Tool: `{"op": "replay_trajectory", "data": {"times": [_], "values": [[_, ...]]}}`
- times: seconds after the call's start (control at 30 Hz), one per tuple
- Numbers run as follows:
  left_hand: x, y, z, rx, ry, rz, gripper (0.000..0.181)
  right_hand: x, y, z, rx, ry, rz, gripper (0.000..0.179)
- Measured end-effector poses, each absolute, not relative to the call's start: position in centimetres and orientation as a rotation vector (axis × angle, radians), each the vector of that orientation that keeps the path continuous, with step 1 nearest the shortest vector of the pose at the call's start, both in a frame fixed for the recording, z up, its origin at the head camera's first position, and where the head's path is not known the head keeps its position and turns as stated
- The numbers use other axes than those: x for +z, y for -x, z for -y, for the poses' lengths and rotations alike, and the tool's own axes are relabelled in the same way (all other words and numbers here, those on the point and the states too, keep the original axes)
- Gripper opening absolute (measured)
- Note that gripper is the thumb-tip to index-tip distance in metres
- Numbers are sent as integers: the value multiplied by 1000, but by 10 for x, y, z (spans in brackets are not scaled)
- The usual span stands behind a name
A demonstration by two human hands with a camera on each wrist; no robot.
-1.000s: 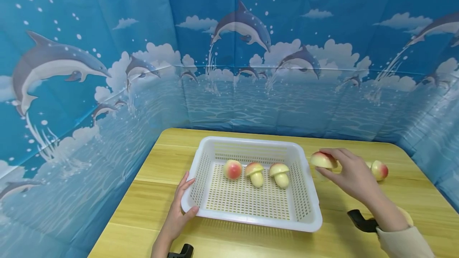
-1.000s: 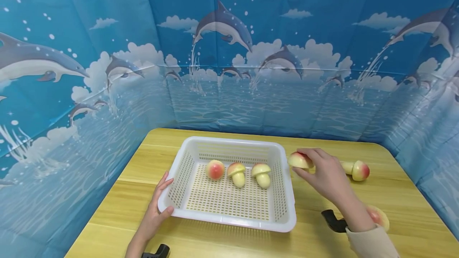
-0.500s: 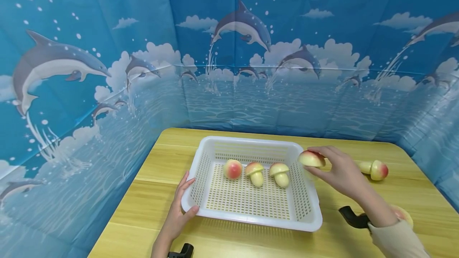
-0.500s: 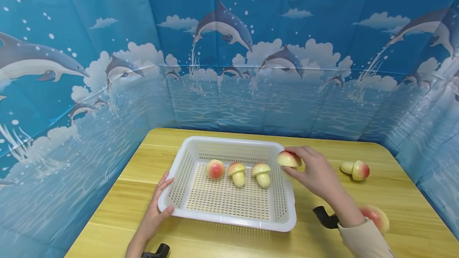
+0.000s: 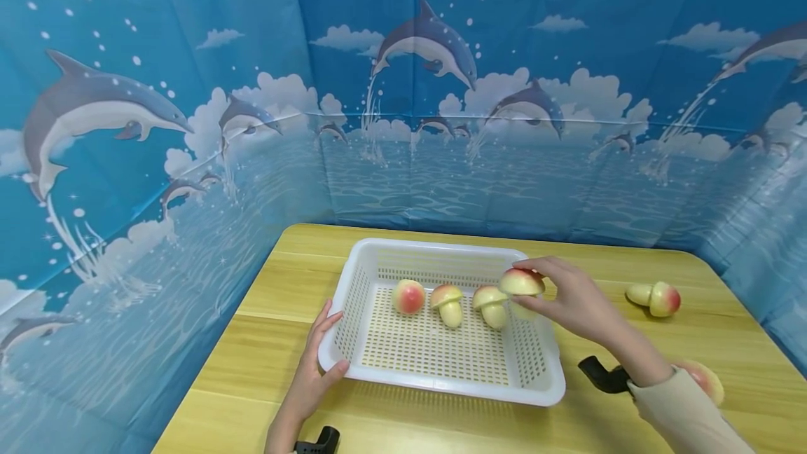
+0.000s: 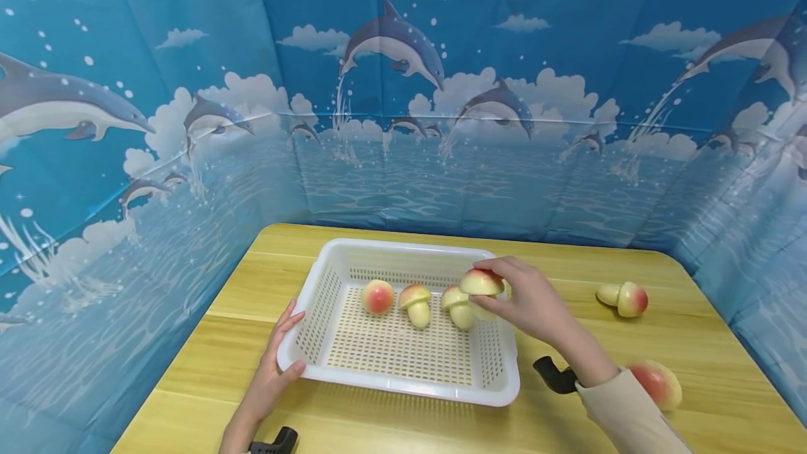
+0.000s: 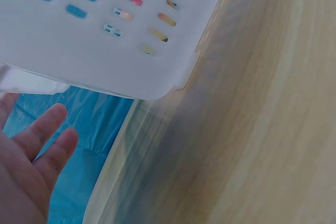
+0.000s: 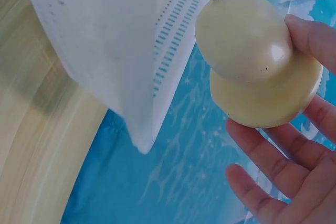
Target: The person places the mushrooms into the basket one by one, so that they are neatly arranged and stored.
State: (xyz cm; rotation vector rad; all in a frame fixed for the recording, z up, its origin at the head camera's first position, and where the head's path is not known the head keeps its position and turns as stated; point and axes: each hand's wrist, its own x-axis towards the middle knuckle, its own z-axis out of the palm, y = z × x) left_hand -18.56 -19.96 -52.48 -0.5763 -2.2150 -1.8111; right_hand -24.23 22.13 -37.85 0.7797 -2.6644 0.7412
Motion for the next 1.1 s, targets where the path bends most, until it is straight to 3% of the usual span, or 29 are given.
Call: {"op": "replay_trajectory", "data": {"times": [1.1], "values": [[-519, 183, 199, -1826, 577, 2202, 69, -386, 263, -120, 675, -1215, 2664, 41]]}}
